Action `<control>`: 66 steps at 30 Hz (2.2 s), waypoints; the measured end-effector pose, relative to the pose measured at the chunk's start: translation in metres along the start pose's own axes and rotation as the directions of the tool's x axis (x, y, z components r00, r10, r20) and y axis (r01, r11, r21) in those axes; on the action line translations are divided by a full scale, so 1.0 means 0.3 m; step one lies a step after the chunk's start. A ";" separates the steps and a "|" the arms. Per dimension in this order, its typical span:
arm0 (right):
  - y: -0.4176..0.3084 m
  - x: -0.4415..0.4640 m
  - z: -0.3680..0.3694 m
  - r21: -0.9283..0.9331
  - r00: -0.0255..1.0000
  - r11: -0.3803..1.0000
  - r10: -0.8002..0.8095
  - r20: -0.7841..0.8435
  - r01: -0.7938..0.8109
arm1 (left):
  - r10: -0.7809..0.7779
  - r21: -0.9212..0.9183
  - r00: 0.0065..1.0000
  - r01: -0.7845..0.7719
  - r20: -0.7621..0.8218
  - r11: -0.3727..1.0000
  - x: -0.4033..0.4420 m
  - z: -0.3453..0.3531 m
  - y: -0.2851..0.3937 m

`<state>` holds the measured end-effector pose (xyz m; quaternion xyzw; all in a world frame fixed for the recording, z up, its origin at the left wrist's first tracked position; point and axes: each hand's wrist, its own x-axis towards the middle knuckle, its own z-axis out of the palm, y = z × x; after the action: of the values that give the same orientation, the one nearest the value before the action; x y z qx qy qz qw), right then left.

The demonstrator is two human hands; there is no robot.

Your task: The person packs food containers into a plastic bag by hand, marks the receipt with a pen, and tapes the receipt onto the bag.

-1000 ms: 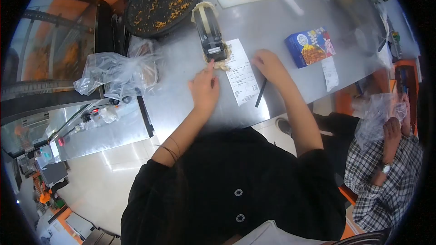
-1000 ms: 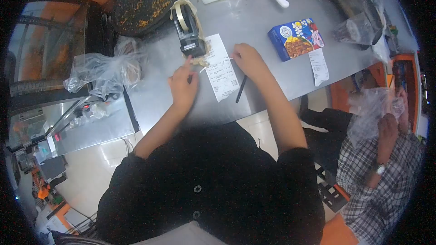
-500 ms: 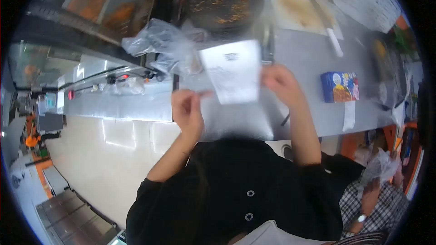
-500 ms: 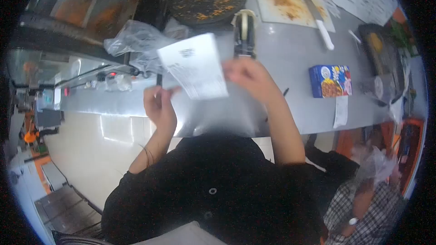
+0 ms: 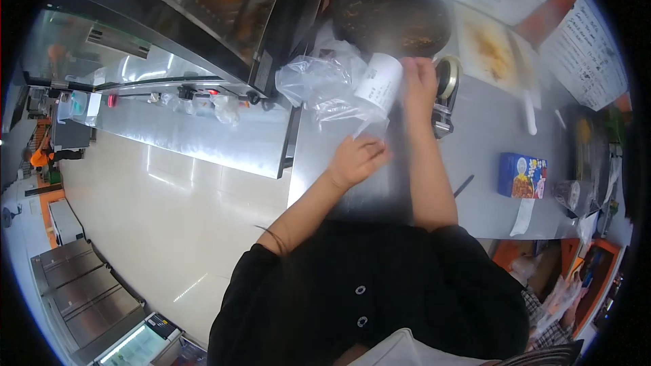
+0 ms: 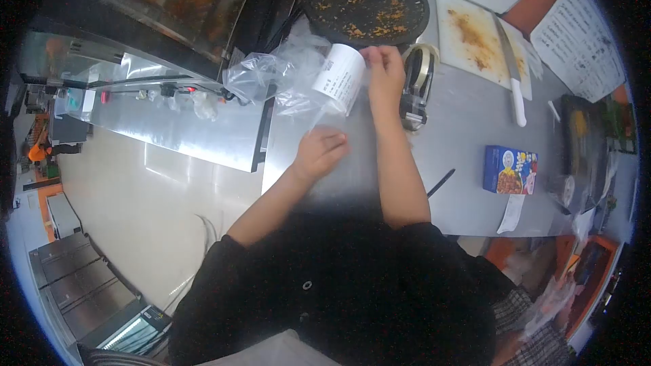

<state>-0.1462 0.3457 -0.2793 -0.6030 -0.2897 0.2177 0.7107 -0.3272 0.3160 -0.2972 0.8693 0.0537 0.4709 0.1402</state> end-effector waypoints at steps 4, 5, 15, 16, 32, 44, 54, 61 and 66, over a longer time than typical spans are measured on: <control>-0.033 -0.060 0.015 0.318 0.998 0.946 0.061 -0.005 -0.056 | 0.037 0.143 0.984 -0.012 -0.176 0.990 0.042 -0.075 0.052; -0.055 -0.066 0.022 0.355 0.998 0.933 0.056 0.012 -0.056 | -0.038 0.118 0.973 0.066 -0.228 0.991 0.043 -0.105 0.056; -0.502 0.021 0.185 0.126 0.888 0.916 -0.401 0.225 0.382 | -0.916 -0.777 0.198 0.486 -0.349 0.401 0.350 -0.267 0.086; -0.537 0.023 0.200 0.109 0.841 0.881 -0.473 0.263 0.461 | -0.964 -0.871 0.096 0.413 -0.249 0.266 0.357 -0.282 0.088; -0.322 -0.130 -0.094 0.008 0.976 0.981 -0.196 0.090 0.196 | -0.624 -0.688 0.513 0.723 0.590 -0.056 0.068 -0.135 -0.007; -0.019 -0.100 -0.007 -0.438 0.960 0.855 -0.259 0.106 0.279 | -0.805 -0.358 0.290 0.928 0.517 0.104 0.119 -0.160 -0.019; 0.100 -0.065 -0.018 -0.351 0.963 0.935 -0.140 -0.230 0.052 | -0.771 0.158 0.564 0.767 0.297 0.622 0.180 -0.094 0.021; 0.163 0.023 0.086 -0.215 0.919 0.917 -0.269 0.287 0.336 | -0.934 0.358 0.300 0.865 0.192 0.352 0.133 -0.162 -0.071; 0.203 0.034 0.118 -0.160 0.886 0.928 -0.254 0.387 0.336 | -0.934 0.506 0.341 0.790 0.108 0.347 0.117 -0.191 -0.077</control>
<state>-0.1601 0.3893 -0.3341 -0.5773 -0.5259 0.1790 0.5984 -0.3548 0.3572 -0.2462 0.7815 0.5729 0.1212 0.2151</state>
